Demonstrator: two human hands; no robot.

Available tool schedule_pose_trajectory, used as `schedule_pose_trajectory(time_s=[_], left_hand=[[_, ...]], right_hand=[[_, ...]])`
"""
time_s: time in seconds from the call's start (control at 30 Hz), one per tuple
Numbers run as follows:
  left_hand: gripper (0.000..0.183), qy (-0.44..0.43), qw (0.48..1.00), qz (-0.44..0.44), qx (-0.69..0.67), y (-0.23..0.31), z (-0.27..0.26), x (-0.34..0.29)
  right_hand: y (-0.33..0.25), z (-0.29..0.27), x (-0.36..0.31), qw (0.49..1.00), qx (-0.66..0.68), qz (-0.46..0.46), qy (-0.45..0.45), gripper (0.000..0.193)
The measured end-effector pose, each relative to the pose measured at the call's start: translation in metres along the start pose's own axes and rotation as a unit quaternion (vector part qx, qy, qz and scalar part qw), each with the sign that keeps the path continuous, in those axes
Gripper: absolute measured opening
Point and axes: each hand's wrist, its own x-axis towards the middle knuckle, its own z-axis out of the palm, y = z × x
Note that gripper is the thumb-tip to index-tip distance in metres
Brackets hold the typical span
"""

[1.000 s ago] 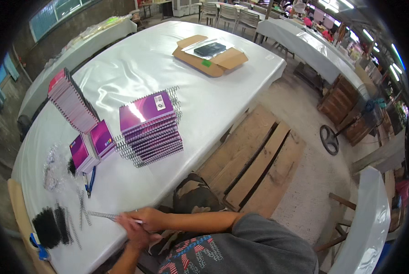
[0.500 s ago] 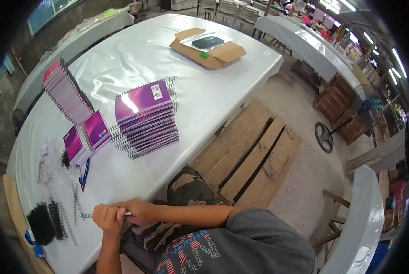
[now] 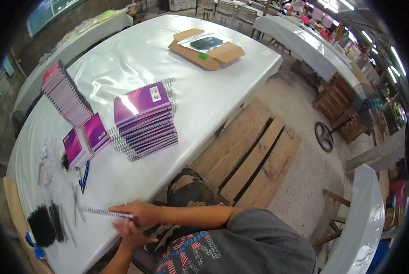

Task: The person inserts spiral coils into the pre-punched holes of notebook covers and paper stacks by hand, then uses pliers to crimp the ends of the wire.

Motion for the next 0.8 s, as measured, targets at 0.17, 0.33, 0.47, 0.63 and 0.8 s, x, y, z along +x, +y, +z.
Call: schedule_pose_trajectory(time_s=[0.17, 0.33, 0.47, 0.63, 0.8], left_hand=[[0.097, 0.178, 0.952, -0.246, -0.026, 0.0, -0.046, 0.107], [0.098, 0.02, 0.923, -0.26, -0.284, 0.035, -0.064, 0.118], [0.077, 0.03, 0.837, -0.357, -0.414, 0.039, -0.115, 0.157], [0.046, 0.091, 0.726, -0.489, -0.474, 0.017, -0.107, 0.145], [0.031, 0.073, 0.665, -0.559, -0.49, 0.019, -0.085, 0.148]], right_hand=[[0.003, 0.014, 0.004, 0.997, -0.03, -0.071, -0.019, 0.059], [-0.017, -0.007, 0.016, 0.99, 0.076, -0.119, 0.016, 0.077], [-0.078, -0.03, 0.005, 0.983, -0.146, -0.104, 0.046, 0.078], [-0.111, -0.06, 0.003, 0.968, -0.245, -0.054, -0.025, 0.076], [-0.07, -0.068, 0.0, 0.972, -0.214, 0.093, -0.001, 0.037]])
